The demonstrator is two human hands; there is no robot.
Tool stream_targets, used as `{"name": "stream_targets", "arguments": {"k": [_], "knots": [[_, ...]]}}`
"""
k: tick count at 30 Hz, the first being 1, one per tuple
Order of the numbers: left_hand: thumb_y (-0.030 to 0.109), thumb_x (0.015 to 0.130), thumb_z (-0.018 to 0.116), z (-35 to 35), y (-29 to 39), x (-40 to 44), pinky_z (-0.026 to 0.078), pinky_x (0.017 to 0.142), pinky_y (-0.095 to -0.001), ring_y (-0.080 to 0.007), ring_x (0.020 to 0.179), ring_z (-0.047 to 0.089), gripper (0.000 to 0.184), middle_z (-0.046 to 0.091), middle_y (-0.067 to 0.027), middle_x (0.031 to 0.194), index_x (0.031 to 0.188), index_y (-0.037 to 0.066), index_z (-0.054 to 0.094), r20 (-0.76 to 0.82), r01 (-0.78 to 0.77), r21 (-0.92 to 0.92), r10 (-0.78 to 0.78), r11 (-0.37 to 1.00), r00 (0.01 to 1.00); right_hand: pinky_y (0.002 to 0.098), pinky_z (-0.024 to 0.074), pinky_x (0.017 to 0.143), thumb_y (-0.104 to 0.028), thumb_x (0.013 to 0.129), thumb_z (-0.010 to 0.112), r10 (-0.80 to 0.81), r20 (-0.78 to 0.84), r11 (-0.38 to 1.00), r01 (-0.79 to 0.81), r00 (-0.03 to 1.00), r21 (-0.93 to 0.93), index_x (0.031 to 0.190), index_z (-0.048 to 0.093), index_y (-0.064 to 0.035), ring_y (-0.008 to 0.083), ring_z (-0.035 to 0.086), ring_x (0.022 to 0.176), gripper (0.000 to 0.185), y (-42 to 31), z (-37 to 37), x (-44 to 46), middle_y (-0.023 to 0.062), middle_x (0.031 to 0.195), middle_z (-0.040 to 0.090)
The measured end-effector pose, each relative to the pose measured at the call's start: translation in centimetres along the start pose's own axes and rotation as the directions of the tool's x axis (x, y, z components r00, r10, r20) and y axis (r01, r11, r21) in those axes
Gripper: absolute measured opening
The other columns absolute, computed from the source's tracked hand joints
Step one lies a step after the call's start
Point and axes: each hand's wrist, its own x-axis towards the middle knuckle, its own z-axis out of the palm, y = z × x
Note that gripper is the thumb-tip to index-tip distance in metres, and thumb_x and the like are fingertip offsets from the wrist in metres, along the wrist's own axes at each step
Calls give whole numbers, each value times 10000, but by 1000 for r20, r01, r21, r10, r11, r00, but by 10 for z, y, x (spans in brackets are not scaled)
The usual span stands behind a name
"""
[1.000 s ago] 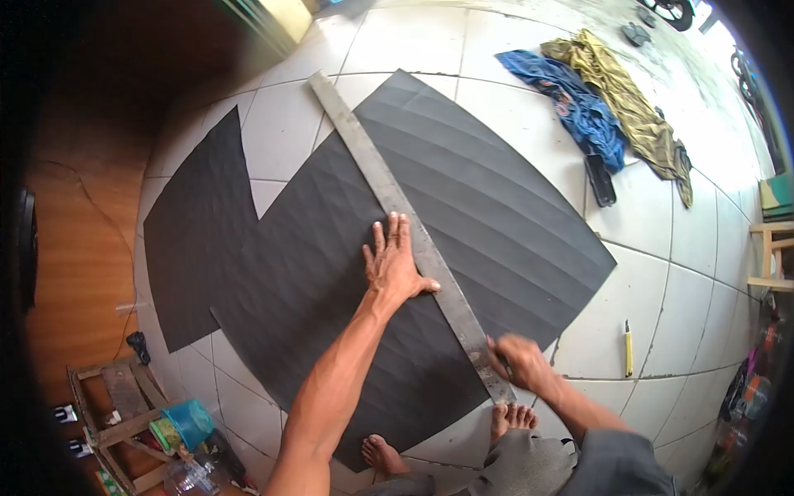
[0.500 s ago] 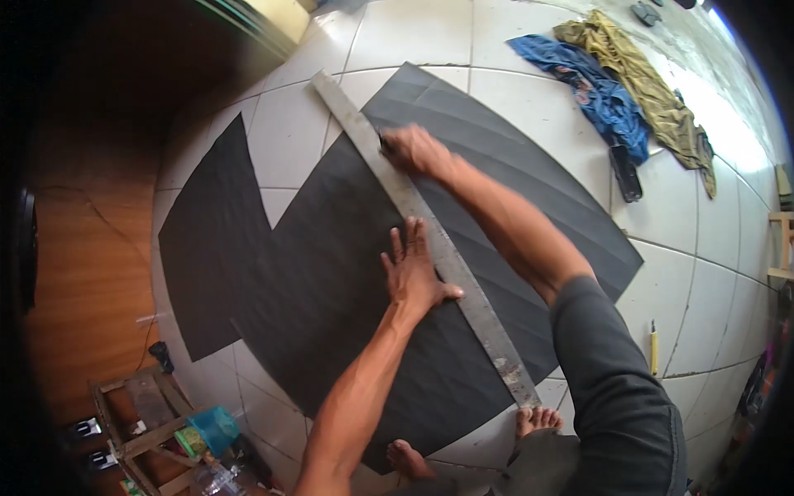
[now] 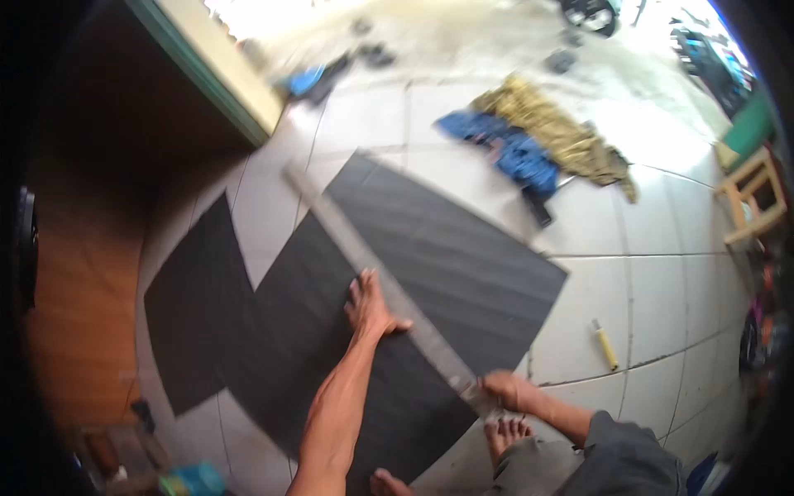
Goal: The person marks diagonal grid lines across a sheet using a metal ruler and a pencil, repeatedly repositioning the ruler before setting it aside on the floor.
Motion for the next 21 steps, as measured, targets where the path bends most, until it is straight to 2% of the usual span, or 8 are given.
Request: {"name": "stream_targets", "arguments": {"k": [3, 6, 7, 10, 13, 16, 19, 21], "knots": [[322, 659, 945, 17, 1, -12, 223, 1226, -588, -357, 1558, 160, 1172, 190, -159, 1687, 1592, 94, 274, -86, -64, -23, 62, 998, 994, 438, 560, 787, -227, 953, 663, 477, 124, 876, -483, 870, 14, 1074, 644, -45, 366, 701, 935, 219, -48, -6, -66, 170, 993, 693], [227, 875, 741, 82, 6, -43, 372, 1135, -520, -442, 1369, 459, 600, 468, -277, 1485, 1356, -53, 519, -528, -414, -92, 308, 906, 792, 411, 578, 773, -256, 953, 693, 465, -254, 882, -470, 848, 46, 1018, 639, -43, 360, 716, 934, 229, -71, -19, -52, 172, 938, 695], [274, 894, 724, 85, 23, -72, 409, 1105, -496, -454, 1291, 528, 592, 520, -283, 1421, 1350, -51, 530, -415, -440, -339, 288, 832, 863, 411, 578, 773, -256, 953, 693, 459, -280, 884, -466, 843, 44, 1018, 639, -43, 360, 716, 934, 229, -79, -19, -41, 172, 938, 695], [357, 1046, 572, 106, 71, -136, 500, 1016, -418, -285, 1199, 622, 465, 631, -200, 1302, 1319, -19, 560, 285, 238, -955, 339, 174, 896, 411, 573, 743, -178, 915, 745, 463, -501, 883, -428, 731, 192, 1148, 598, -42, 341, 717, 902, 307, -88, -28, -18, 158, 967, 689], [284, 1093, 489, 98, 90, -175, 544, 948, -417, -276, 1063, 673, 348, 692, -147, 1161, 1297, 20, 586, 232, 400, -913, 700, -83, 675, 415, 572, 733, -137, 882, 767, 138, -514, 984, -175, 846, -23, 1159, 595, -41, 335, 714, 884, 340, -94, -42, -9, 147, 950, 688], [253, 1093, 491, 101, 88, -169, 566, 923, -441, -278, 1043, 682, 291, 704, -138, 1100, 1234, 22, 599, 254, 414, -880, 506, -233, 825, 416, 571, 809, -104, 834, 750, 295, -319, 951, -310, 901, 6, 1227, 595, -64, 332, 691, 972, 425, -102, -55, -15, 124, 1127, 689], [253, 1098, 482, 69, 76, -169, 572, 683, -327, -177, 756, 661, 276, 640, -67, 874, 1150, 19, 620, 101, 124, -992, 400, -32, 911, 382, 556, 829, -182, 950, 666, 209, -575, 893, -395, 791, -218, 1320, 571, -106, 240, 708, 976, 390, -60, -61, -49, 120, 1125, 684], [277, 1115, 439, 58, 70, -171, 467, 577, -266, -98, 641, 535, 335, 557, -16, 793, 1195, 5, 618, 102, 50, -989, 412, 136, 906, 496, 481, 982, -156, 876, 718, 290, -774, 547, -761, 562, -347, 1403, 544, -65, 419, 576, 1140, 563, 1, -76, -86, 239, 1208, 623]]}}
